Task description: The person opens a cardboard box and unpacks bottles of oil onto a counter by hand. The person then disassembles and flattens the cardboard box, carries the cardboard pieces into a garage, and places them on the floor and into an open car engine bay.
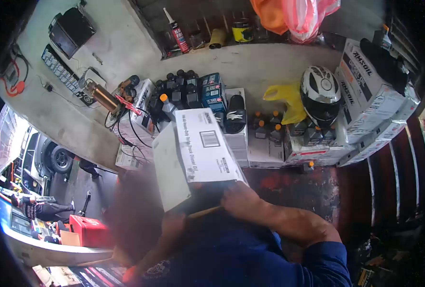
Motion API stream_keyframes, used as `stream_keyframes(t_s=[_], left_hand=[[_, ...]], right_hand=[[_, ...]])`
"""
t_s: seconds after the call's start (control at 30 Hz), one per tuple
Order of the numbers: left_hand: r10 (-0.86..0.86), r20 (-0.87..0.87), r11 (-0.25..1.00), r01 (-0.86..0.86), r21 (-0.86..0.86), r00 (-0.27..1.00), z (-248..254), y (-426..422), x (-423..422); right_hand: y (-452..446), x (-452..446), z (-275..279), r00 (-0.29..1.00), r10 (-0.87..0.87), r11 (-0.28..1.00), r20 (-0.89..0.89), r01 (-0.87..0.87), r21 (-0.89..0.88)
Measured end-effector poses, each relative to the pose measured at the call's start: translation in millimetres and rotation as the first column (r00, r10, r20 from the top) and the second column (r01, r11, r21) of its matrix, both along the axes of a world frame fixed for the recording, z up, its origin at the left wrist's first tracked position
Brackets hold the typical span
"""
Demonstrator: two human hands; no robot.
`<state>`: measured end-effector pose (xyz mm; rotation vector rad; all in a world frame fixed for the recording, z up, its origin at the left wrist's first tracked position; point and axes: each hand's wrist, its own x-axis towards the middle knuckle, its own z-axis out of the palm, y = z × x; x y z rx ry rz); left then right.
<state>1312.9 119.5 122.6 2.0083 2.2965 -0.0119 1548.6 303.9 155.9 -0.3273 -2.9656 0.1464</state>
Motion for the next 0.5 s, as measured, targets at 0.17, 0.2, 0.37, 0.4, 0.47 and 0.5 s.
stream_keyframes(t_s=[0.17, 0.2, 0.37, 0.4, 0.47, 0.5], left_hand=[[-0.043, -0.055, 0.989, 0.05, 0.142, 0.998, -3.8, 34.7, -25.0], [-0.037, -0.049, 0.99, 0.043, 0.133, 0.998, -3.1, 41.7, -32.8], [-0.075, -0.004, 0.992, 0.075, 0.103, 0.997, 3.6, 57.1, -66.8], [-0.076, 0.193, 0.985, 0.043, 0.169, 0.978, 8.3, 66.9, -74.4], [0.014, 0.159, 0.999, -0.021, 0.042, 0.987, 1.7, 65.2, -83.8], [0.1, 0.111, 0.992, -0.091, -0.082, 0.989, -1.3, 63.8, -85.8]], right_hand=[[19.9, -16.6, -6.2, 0.999, -0.052, 0.999, -0.007, 0.052, -0.014], [22.6, -20.2, -9.3, 0.998, -0.054, 0.998, -0.026, 0.054, -0.016], [22.5, -42.3, 6.7, 0.996, -0.078, 0.991, 0.047, 0.082, -0.101], [22.6, -48.4, 9.3, 0.994, -0.103, 0.985, 0.047, 0.108, -0.133], [27.5, -56.7, 24.0, 0.99, -0.127, 0.977, 0.052, 0.134, -0.166], [33.3, -58.4, 44.8, 0.967, -0.219, 0.89, 0.126, 0.251, -0.381]])
